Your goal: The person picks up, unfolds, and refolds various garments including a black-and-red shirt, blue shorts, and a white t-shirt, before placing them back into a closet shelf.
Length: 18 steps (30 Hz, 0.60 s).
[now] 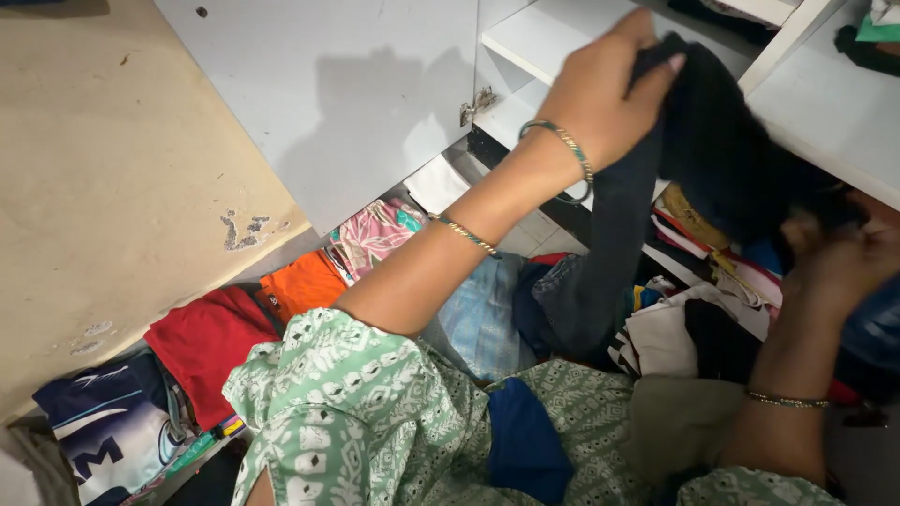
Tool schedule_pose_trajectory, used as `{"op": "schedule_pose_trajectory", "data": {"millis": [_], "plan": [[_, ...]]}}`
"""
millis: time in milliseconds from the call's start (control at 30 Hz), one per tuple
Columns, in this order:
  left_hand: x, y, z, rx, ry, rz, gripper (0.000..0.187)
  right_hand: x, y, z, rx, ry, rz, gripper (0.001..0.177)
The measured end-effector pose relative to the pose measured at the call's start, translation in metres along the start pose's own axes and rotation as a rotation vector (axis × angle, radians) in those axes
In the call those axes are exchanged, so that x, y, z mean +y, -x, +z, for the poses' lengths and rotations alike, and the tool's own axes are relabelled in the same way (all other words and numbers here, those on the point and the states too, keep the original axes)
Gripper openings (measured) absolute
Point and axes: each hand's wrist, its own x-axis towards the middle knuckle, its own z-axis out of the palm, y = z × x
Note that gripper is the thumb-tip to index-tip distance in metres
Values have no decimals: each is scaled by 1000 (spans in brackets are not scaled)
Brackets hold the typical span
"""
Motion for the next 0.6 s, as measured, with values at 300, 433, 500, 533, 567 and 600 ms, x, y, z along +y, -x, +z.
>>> {"op": "schedule_pose_trajectory", "data": {"millis": [300,433,500,533,567,600], "plan": [[-42,164,-123,41,-216,-583,32,7,63,54,-295,91,-16,12],[-68,270,-160,134,-275,-764,31,23,126,111,-499,241,-56,18],[-72,309,-175,112,-283,-1074,32,26,152,134,-553,304,93,16],[-71,322,-182,127,-321,-1026,28,26,161,145,-580,332,162,15],[-69,332,-189,141,-360,-977,25,25,167,155,-610,345,144,14],[-68,339,-195,154,-396,-928,21,23,173,164,-641,359,124,14]]}}
